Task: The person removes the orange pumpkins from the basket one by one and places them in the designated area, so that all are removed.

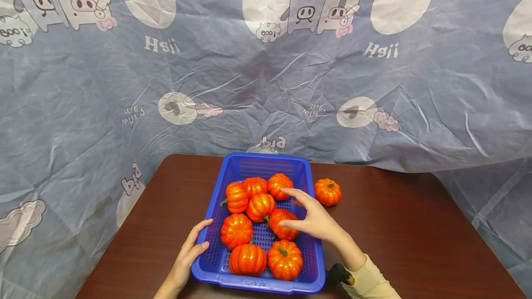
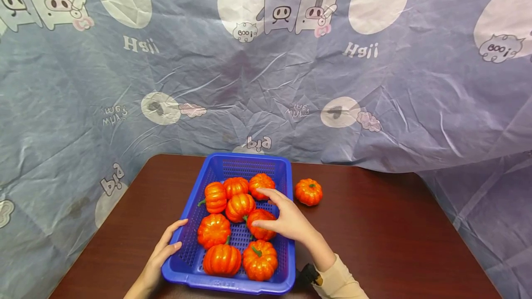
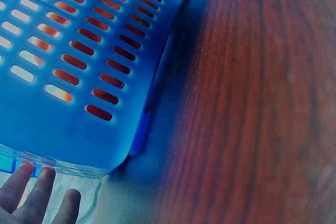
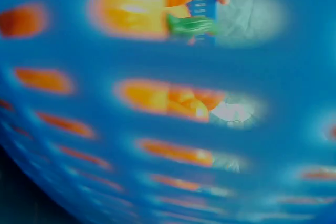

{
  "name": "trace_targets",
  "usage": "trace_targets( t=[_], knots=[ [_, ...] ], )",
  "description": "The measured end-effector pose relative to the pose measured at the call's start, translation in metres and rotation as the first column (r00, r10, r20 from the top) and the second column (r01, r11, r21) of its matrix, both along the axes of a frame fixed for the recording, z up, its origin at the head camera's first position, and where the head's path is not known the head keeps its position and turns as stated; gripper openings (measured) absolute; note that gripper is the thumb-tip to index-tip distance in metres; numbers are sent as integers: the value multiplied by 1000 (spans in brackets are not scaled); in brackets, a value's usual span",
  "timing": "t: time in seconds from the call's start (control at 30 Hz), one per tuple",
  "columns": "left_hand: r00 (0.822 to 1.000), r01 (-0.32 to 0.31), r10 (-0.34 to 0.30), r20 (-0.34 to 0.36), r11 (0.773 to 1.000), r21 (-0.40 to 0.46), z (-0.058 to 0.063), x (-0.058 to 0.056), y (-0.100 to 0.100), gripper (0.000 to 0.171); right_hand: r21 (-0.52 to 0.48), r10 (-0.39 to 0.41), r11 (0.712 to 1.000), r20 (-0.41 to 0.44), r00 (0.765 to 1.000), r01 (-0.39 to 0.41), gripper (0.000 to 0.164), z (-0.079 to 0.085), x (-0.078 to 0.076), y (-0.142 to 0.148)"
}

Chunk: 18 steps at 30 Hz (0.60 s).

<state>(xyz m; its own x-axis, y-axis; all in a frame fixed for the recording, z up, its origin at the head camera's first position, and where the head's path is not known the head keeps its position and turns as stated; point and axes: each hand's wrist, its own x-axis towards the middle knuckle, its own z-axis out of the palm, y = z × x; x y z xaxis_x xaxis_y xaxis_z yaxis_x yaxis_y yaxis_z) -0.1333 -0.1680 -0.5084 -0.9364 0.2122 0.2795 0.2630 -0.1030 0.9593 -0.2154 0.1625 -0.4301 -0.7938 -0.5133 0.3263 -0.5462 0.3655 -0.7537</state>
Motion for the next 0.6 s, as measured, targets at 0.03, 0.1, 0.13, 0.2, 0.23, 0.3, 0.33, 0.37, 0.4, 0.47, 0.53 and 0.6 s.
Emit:
trace_targets(
  t=[0.03, 0.1, 0.13, 0.2, 0.23, 0.3, 0.33, 0.37, 0.4, 0.47, 0.53, 0.6],
  knots=[
    [1000, 1, -1, 0, 1000, 0, 0, 0, 0, 48, 8, 7, 1000, 3, 1000, -7, 73, -1, 0, -1],
    [1000, 2, -2, -1, 1000, 1, 0, 0, 0, 48, 30, 12, 999, 0, 1000, -12, 72, -3, 1, -2],
    [1000, 4, -4, -2, 1000, 3, -1, 0, 0, 48, 39, 11, 999, -2, 1000, -11, 72, -4, 1, -3],
    [1000, 5, -5, -4, 1000, 5, 0, 0, 1, 48, 53, 1, 999, -10, 1000, 0, 72, -5, 1, -4],
    [1000, 5, -5, -5, 1000, 6, 0, 0, 1, 48, 54, -4, 999, -16, 1000, 4, 72, -6, 1, -5],
    [1000, 6, -6, -6, 1000, 8, 0, 0, 0, 48, 78, -24, 997, -43, 999, 28, 72, -8, 1, -6],
    [1000, 7, -7, -7, 1000, 9, 0, 0, 0, 48, 83, -32, 996, -56, 998, 36, 73, -8, 2, -7],
    [1000, 8, -8, -7, 1000, 9, 0, 0, 0, 48, 92, -40, 995, -71, 997, 47, 73, -10, 2, -8],
    [1000, 8, -8, -7, 1000, 8, 0, 0, 0, 48, 96, -49, 994, -84, 995, 57, 73, -10, 2, -8],
    [1000, 8, -8, -5, 1000, 9, 0, 0, 0, 48, 105, -63, 992, -98, 993, 74, 73, -13, 3, -9],
    [1000, 13, -12, -8, 1000, 8, 0, 0, 0, 48, 91, -73, 993, -91, 993, 82, 72, -13, 4, -9],
    [1000, 16, -16, -1, 1000, 12, 0, 0, 0, 48, 88, -85, 992, -89, 992, 93, 72, -14, 6, -9]
  ],
)
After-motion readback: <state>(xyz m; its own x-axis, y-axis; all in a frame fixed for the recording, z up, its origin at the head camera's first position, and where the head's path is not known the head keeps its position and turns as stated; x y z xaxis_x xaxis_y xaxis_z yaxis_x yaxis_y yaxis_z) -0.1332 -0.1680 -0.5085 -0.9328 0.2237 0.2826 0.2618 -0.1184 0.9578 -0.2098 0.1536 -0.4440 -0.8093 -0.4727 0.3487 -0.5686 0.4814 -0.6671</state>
